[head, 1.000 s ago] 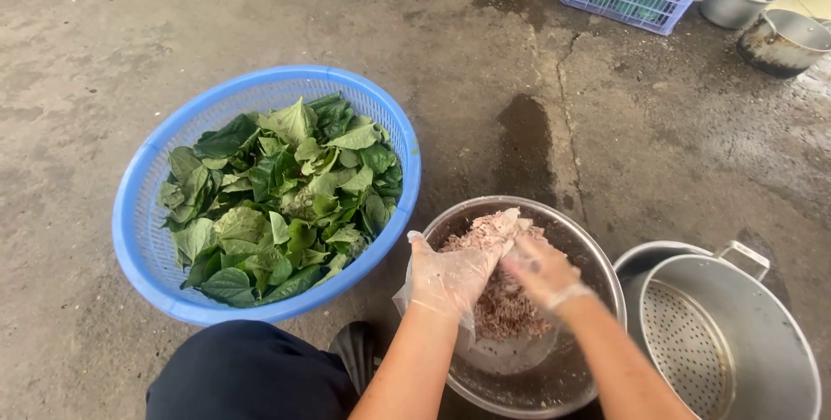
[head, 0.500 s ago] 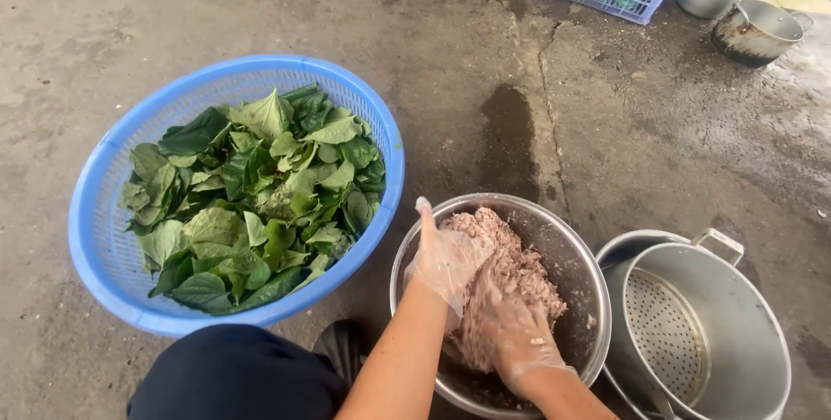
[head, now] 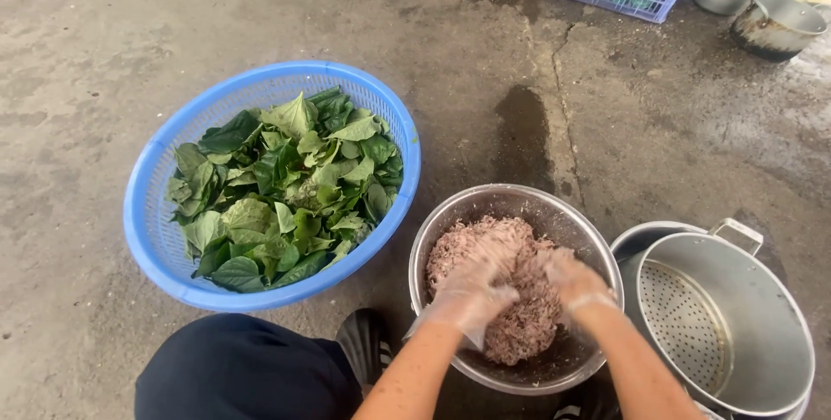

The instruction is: The person kneads and mixes ground meat in a metal bowl using gloved hands. A blue basket of green leaves and a metal steamer are nearby on the concrete floor.

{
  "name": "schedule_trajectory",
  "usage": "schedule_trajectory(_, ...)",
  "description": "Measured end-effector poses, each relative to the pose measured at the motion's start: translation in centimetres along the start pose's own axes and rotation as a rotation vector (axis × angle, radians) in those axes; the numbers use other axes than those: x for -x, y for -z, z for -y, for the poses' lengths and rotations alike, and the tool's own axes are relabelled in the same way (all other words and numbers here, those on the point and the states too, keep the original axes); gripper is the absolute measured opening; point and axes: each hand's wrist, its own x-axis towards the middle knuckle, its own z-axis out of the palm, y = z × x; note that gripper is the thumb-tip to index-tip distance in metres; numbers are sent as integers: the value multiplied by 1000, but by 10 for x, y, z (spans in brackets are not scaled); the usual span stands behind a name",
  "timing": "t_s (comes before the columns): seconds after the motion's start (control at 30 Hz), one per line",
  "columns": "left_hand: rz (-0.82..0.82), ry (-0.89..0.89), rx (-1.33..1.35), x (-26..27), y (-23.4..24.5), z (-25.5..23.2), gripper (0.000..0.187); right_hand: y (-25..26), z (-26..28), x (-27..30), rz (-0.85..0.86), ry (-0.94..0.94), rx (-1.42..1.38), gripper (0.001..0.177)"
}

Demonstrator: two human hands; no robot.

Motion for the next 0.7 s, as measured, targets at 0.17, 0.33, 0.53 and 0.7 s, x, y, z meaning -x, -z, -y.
schedule_trajectory(0.17, 330, -51, -1152, -19, -33, 18, 50, 54, 59, 56, -83, 171, -899, 41)
schedule_trajectory(0.33, 369, -69, -869, -36, -20, 42, 35, 18, 68, 44, 59, 296, -447, 53)
schedule_trajectory(0.53, 215, 19, -410, -12, -1, 21, 41, 20, 36, 56, -40, 3, -485, 41)
schedule_trajectory(0.7, -101, -98, -128, -44, -3, 48, 49, -23, -13, -19, -276, -176, -534, 65)
